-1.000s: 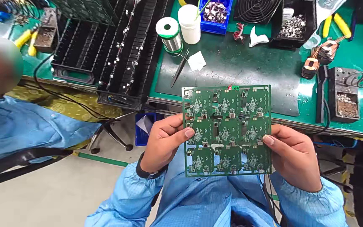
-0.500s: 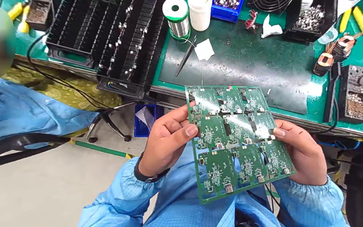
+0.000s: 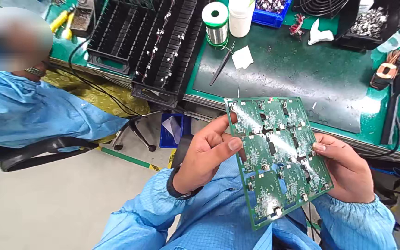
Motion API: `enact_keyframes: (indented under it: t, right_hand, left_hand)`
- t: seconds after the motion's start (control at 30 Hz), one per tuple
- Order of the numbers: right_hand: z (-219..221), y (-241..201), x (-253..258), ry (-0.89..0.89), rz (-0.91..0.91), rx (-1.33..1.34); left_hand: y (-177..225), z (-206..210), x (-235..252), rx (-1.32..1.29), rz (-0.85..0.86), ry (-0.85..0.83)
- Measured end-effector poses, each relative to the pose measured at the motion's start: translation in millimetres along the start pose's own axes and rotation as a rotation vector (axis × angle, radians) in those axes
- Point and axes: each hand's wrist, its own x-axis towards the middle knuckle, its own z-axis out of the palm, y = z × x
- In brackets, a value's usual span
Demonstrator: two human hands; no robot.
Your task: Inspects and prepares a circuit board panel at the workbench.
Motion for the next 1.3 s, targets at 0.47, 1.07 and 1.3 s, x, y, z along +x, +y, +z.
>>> enact_keyframes:
  t: [0.47, 1.07, 1.3]
  right_hand:
    - [-2, 0, 0, 0.072, -0.091, -0.123]
    - [18, 30, -9, -0.11, -0.162, -0.106]
    - [11, 29, -9, -0.106, -0.193, -0.126]
  left_hand:
    - [-11, -5, -3, -0.035, -0.045, 0.086]
    - [-46, 1, -6, 0.108, 0.233, 0.159]
    - [-53, 2, -9, 0.067, 0.239, 0.13]
